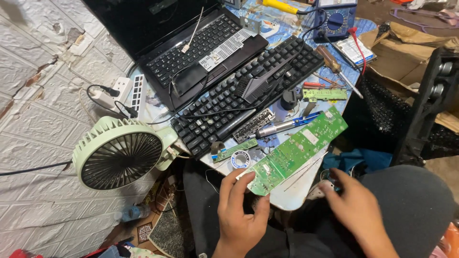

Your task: Testing a circuit board with a multimeter and soldering components on a repair bench.

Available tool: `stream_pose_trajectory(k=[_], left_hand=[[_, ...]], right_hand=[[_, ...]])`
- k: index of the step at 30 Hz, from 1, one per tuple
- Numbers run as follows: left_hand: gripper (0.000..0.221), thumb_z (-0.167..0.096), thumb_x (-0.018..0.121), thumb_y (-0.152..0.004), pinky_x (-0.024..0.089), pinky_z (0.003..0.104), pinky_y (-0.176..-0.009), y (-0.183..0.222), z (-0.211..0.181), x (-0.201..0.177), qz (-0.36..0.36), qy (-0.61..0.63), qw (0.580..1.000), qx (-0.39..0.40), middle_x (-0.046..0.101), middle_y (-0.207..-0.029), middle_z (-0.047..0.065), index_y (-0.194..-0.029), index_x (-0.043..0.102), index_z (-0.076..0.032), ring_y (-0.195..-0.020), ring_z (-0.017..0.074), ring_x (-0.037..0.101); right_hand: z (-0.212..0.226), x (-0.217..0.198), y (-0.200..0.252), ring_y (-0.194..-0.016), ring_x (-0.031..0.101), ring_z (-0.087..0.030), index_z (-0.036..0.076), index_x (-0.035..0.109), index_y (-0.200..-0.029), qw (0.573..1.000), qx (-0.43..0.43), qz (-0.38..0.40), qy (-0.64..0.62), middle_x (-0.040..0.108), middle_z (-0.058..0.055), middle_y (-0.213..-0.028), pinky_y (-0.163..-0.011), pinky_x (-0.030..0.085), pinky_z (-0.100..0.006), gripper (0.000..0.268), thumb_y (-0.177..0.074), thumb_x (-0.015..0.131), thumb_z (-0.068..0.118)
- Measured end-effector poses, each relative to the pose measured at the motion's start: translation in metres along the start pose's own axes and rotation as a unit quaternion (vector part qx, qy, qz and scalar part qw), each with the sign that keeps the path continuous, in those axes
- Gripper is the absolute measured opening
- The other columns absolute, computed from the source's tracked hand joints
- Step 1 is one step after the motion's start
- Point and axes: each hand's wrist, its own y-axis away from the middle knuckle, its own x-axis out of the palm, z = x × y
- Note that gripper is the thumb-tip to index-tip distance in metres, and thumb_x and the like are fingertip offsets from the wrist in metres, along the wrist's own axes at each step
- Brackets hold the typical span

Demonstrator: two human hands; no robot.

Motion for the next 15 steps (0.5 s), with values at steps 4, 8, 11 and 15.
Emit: stream_pose_trajectory(k=[4,8,11,15], left_hand=[[0.049,-0.022,0.079,-0.105,0.065,0.052,-0.091,-0.003,-0.003,-0.005,0.011,-0.013,0.999,-0.035,0.059,-0.155,0.019,-0.15,0.065,-0.009,-0.133,0.0383,0.071],[0.045,-0.027,0.078,-0.101,0.058,0.06,-0.106,-0.008,-0.006,-0.011,0.02,-0.097,0.994,-0.055,0.068,-0.148,0.014,-0.142,0.071,-0.01,-0.131,0.0389,0.071],[0.051,-0.033,0.079,-0.1,0.05,0.063,-0.11,-0.008,-0.006,-0.016,0.055,-0.166,0.981,-0.084,0.071,-0.148,0.01,-0.145,0.069,-0.012,-0.132,0.0378,0.067],[0.051,-0.031,0.08,-0.101,0.054,0.058,-0.096,-0.009,-0.008,-0.021,0.073,-0.198,0.975,-0.065,0.065,-0.147,0.011,-0.147,0.069,-0.012,-0.124,0.0381,0.063]], right_hand=[[-0.003,-0.02,0.018,-0.108,0.079,-0.019,0.024,0.087,-0.134,0.977,-0.047,-0.135,-0.155,0.088,0.001,-0.124,-0.101,0.055,-0.035,0.04,-0.099,0.077,0.041],[0.011,-0.036,0.028,-0.115,0.075,-0.026,0.001,0.082,-0.122,0.881,-0.309,-0.295,-0.205,0.081,-0.016,-0.127,-0.104,0.059,-0.037,0.018,-0.107,0.079,0.008],[0.026,-0.043,0.025,-0.119,0.076,-0.031,-0.003,0.081,-0.117,0.854,-0.382,-0.293,-0.198,0.08,-0.022,-0.128,-0.105,0.06,-0.042,0.018,-0.103,0.081,0.008],[0.037,-0.038,0.017,-0.116,0.077,-0.032,0.007,0.082,-0.121,0.826,-0.484,-0.259,-0.123,0.079,-0.018,-0.132,-0.098,0.061,-0.044,0.026,-0.098,0.083,0.02]])
